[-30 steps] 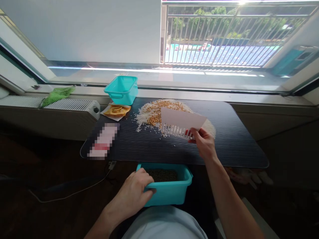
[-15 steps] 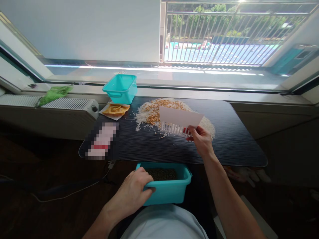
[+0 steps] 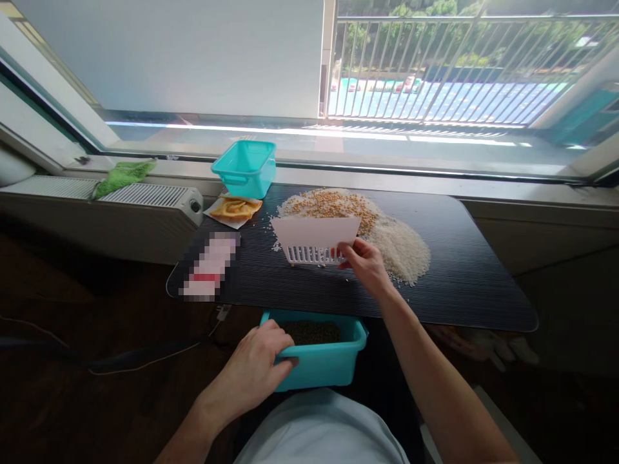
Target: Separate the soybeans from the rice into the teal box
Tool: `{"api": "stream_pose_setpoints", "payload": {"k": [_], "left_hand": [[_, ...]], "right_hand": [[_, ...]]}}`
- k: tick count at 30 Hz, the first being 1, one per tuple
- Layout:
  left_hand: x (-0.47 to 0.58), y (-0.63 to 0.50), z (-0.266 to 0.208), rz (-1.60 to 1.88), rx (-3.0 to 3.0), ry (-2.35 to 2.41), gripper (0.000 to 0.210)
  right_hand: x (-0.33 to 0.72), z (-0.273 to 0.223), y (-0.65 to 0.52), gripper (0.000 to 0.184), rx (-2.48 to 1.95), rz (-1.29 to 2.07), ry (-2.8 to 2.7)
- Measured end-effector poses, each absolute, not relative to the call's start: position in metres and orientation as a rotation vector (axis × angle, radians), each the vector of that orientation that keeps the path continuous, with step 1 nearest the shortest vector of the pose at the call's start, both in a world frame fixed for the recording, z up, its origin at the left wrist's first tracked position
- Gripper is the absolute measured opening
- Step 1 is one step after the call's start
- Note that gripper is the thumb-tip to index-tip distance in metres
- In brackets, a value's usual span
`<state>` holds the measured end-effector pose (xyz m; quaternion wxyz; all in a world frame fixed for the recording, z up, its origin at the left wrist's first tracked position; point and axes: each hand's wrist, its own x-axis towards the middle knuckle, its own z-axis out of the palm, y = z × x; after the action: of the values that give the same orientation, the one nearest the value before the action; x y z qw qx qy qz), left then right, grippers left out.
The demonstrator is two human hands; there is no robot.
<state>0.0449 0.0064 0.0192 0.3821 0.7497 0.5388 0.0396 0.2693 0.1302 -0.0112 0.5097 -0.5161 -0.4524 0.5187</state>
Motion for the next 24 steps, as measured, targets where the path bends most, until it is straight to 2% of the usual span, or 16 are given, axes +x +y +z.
{"api": "stream_pose_setpoints", "payload": {"k": [6,15,24], "left_hand": [[0.038,0.008,0.020,0.108,1.927,1.379,0.017],[0.036,0.008,0.021,0.082,1.916,1.394,0.017],[0.033,0.008,0.020,0.080,1.926,1.391,0.016]], "right_hand": [[0.293,0.001,0.108,0.026,-1.293,1.321,-1.254],[0.327,-0.010,0.085,0.033,-1.441,0.883,-0.950],[0.320,-0.013,0.082,0.034,-1.416,0.995,-0.976]]}}
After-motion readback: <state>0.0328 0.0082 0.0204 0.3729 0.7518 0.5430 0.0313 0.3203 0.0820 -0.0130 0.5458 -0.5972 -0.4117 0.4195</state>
